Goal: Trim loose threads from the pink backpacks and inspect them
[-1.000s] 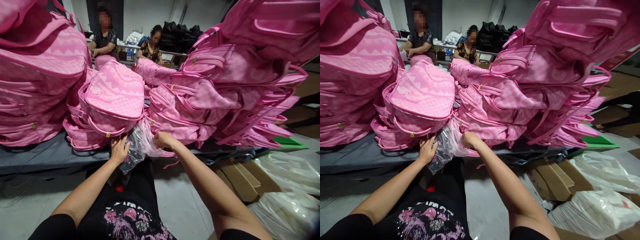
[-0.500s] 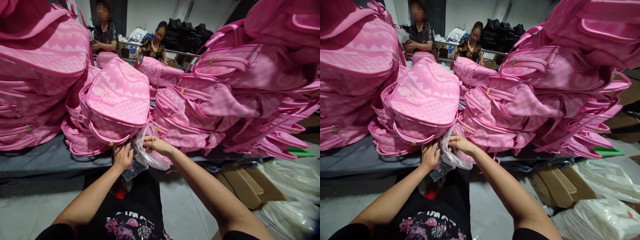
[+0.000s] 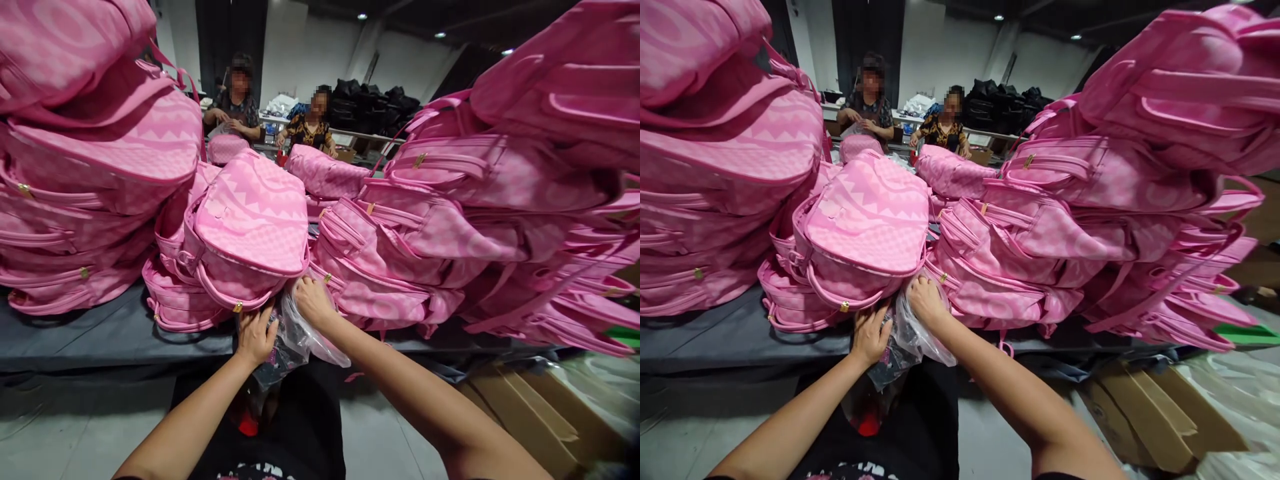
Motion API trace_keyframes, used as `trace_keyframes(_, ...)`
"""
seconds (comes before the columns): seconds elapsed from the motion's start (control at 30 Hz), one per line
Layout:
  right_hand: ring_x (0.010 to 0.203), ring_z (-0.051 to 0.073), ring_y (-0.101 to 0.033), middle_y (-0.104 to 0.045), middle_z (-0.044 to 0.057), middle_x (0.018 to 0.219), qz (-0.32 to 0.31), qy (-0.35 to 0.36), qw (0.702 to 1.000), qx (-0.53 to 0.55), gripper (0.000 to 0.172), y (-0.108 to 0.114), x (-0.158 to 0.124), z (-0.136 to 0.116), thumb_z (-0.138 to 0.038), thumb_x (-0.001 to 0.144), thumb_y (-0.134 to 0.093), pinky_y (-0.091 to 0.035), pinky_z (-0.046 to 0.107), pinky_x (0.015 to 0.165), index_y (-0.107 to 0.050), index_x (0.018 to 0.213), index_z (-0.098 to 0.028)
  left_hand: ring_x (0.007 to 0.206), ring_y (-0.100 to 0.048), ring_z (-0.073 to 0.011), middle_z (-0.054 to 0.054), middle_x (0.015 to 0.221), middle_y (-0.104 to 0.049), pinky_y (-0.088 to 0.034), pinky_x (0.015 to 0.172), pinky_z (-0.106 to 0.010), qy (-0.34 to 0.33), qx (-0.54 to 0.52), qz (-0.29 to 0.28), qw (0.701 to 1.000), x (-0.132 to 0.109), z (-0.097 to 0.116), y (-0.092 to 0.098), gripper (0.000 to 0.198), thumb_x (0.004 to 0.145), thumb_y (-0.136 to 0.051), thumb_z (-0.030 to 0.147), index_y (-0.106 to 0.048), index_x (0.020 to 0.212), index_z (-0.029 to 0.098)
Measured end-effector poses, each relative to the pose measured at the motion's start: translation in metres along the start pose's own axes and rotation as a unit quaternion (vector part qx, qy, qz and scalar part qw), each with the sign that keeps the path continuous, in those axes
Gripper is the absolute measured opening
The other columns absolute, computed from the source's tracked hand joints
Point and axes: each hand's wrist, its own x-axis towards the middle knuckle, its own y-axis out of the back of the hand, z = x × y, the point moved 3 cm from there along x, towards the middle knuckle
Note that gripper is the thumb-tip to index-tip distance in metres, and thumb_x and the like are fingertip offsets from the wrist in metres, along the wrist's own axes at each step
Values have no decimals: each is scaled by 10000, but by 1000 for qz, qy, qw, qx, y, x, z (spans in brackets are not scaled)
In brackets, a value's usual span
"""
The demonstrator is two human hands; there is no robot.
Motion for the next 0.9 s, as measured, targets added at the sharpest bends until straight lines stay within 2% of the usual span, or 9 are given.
trace_keyframes(0.17,1014,311,-588,-675,218,1084,14,16,1000,-9,305,-1,-3,2,-62,915,-444,-494,411,788,-706,1071,-76,1315,-524,-300,-137,1426,-566,-348,1113,-523,-14,15,48,999,-7,-6,-1,499,1013,-344,369,-436,1467,185)
trace_keyframes(0.3,966,317,-626,-693,217,1043,43,68,995,-56,312,-2,-20,5,-59,921,-442,-494,440,840,-695,1103,-44,1311,-532,-297,-128,1400,-589,-374,1108,-529,-13,32,44,998,-6,-2,-10,486,1012,-337,355,-446,1454,187)
trace_keyframes(0.37,919,306,-655,-703,211,1016,33,76,995,-61,300,-2,-28,12,-41,911,-437,-509,409,786,-701,1053,-47,1290,-552,-304,-135,1353,-620,-394,1095,-540,7,50,36,998,-1,2,-16,487,1009,-339,355,-456,1454,195)
trace_keyframes(0.47,830,267,-689,-722,180,958,37,28,999,7,258,10,-45,32,-54,899,-458,-501,334,662,-694,999,-73,1177,-632,-304,-142,1180,-703,-426,1070,-552,39,77,11,996,10,7,-19,493,1011,-339,358,-472,1454,188)
trace_keyframes(0.53,750,248,-693,-731,144,874,89,-42,992,80,242,27,-68,52,-143,912,-484,-483,310,611,-691,1026,-93,1124,-664,-295,-140,1102,-728,-451,1053,-534,50,85,-14,995,13,9,-14,497,1016,-342,361,-471,1458,172)
trace_keyframes(0.63,626,207,-661,-722,77,768,197,-151,932,266,368,49,-126,83,-339,923,-499,-468,286,562,-673,1183,-143,1184,-641,-283,-150,1234,-689,-481,1028,-482,20,82,-5,996,5,17,12,487,1007,-408,361,-475,1450,171)
trace_keyframes(0.77,549,167,-603,-673,27,665,236,-204,778,545,462,53,-203,87,-521,905,-544,-453,246,486,-684,1185,-180,1247,-596,-242,-126,1343,-635,-431,1075,-453,-154,37,112,981,-21,63,72,419,966,-504,257,-516,1382,207)
trace_keyframes(0.83,541,163,-598,-658,23,635,221,-182,753,592,398,51,-220,69,-511,887,-590,-451,237,476,-720,1074,-184,1333,-517,-277,-161,1408,-575,-391,1105,-487,-226,16,142,964,-28,98,100,468,954,-542,310,-485,1403,193)
trace_keyframes(0.9,563,160,-614,-681,31,678,220,-121,763,596,315,52,-222,43,-457,876,-622,-475,239,515,-739,996,-191,1347,-494,-313,-190,1403,-570,-374,1116,-526,-270,-1,104,957,-25,133,114,550,947,-553,407,-448,1430,165)
